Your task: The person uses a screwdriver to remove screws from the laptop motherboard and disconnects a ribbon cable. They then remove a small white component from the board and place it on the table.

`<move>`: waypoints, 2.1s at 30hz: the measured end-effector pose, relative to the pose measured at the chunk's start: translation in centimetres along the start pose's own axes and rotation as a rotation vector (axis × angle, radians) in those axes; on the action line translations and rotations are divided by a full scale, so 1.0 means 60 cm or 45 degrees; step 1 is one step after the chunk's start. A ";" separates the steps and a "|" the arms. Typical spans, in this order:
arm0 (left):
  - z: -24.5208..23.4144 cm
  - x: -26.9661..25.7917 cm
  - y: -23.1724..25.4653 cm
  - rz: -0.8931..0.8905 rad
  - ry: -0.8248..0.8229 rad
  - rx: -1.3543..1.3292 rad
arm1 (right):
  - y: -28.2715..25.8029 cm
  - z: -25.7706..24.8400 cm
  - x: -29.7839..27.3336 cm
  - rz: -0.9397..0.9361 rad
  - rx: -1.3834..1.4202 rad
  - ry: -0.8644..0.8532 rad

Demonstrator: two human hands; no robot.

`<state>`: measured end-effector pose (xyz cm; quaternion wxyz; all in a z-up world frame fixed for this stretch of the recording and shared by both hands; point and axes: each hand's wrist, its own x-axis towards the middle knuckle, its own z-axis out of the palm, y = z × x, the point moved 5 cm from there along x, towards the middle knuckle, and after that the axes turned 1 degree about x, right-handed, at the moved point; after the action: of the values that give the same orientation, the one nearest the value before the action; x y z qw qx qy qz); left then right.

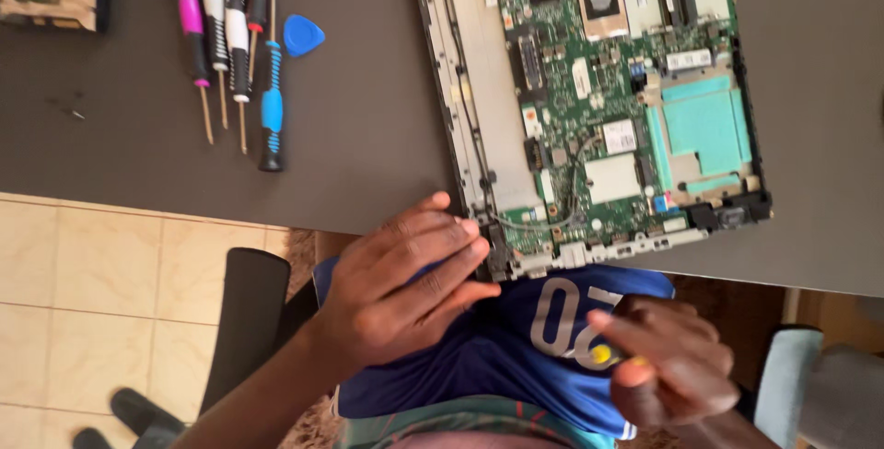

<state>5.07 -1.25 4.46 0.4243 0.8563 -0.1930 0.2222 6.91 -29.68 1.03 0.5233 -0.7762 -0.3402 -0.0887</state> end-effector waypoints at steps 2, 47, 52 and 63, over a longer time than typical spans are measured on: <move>0.003 0.000 0.003 0.014 -0.001 0.025 | -0.013 -0.019 0.010 0.072 -0.077 0.157; -0.011 0.033 -0.014 0.190 -0.238 -0.114 | -0.048 0.020 0.092 -0.221 -0.526 -0.228; -0.009 0.036 -0.013 0.185 -0.252 -0.114 | -0.041 0.031 0.083 -0.379 -0.567 -0.312; -0.009 0.043 -0.009 0.134 -0.256 -0.160 | -0.009 0.066 0.032 1.169 0.603 -0.340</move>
<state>7.38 -0.86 5.80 0.4434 0.8347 -0.2929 0.1448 7.17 -25.29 0.65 0.6214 -0.7103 -0.0399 0.3284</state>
